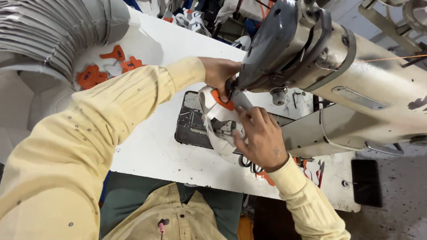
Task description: The person sews orange fabric patches onto white shoe parts using a sewing machine. They repeatedly pick up a shoe part, align the patch, feed it through the machine, and then use scissors to trim the excess thread.
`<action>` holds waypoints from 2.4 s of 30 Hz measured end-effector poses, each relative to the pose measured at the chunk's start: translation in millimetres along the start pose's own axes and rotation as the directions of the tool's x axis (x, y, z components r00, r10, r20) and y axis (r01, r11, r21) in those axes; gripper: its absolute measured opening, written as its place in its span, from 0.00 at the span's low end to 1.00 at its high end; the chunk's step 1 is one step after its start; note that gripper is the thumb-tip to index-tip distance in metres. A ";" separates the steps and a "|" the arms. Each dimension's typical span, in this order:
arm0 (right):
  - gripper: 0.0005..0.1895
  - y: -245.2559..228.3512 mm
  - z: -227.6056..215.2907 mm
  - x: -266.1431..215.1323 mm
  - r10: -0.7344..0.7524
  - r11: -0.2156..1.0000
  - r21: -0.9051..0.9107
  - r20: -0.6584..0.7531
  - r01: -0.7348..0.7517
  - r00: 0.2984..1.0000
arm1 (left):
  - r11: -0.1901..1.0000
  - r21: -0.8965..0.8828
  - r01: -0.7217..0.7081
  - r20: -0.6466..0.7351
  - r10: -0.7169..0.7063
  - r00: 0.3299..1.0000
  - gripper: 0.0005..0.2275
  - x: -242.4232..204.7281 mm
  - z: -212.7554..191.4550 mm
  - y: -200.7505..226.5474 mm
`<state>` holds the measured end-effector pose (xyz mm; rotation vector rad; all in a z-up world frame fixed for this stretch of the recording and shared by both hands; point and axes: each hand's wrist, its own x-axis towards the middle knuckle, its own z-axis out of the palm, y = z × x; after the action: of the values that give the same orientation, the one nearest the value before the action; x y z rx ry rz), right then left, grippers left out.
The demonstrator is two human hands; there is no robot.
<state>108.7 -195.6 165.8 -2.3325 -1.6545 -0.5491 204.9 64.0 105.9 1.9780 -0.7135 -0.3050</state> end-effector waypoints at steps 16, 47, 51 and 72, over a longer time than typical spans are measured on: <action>0.31 -10.9 15.1 -21.8 0.200 0.980 -0.007 -0.020 -0.201 0.980 | 0.842 0.479 0.250 -0.089 -0.237 0.967 0.38 -34.1 10.1 64.1; 0.28 -38.4 18.4 -11.1 0.336 0.942 0.023 -0.044 -0.335 0.941 | 0.941 0.337 -0.003 -0.016 0.009 1.000 0.37 -13.5 -7.2 24.8; 0.28 -41.6 21.5 -9.9 0.349 0.937 0.004 -0.054 -0.350 0.935 | 0.953 0.299 -0.038 0.051 0.024 0.998 0.34 -6.6 -10.2 21.7; 0.28 -61.9 33.4 12.1 0.467 0.873 -0.129 -0.065 -0.471 0.882 | 0.883 0.468 0.038 0.110 -0.101 0.989 0.28 15.6 -22.7 38.5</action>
<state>59.6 -151.2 138.9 -2.6809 -0.9945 -0.6059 214.7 57.3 151.7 2.4628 -0.8609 -0.3315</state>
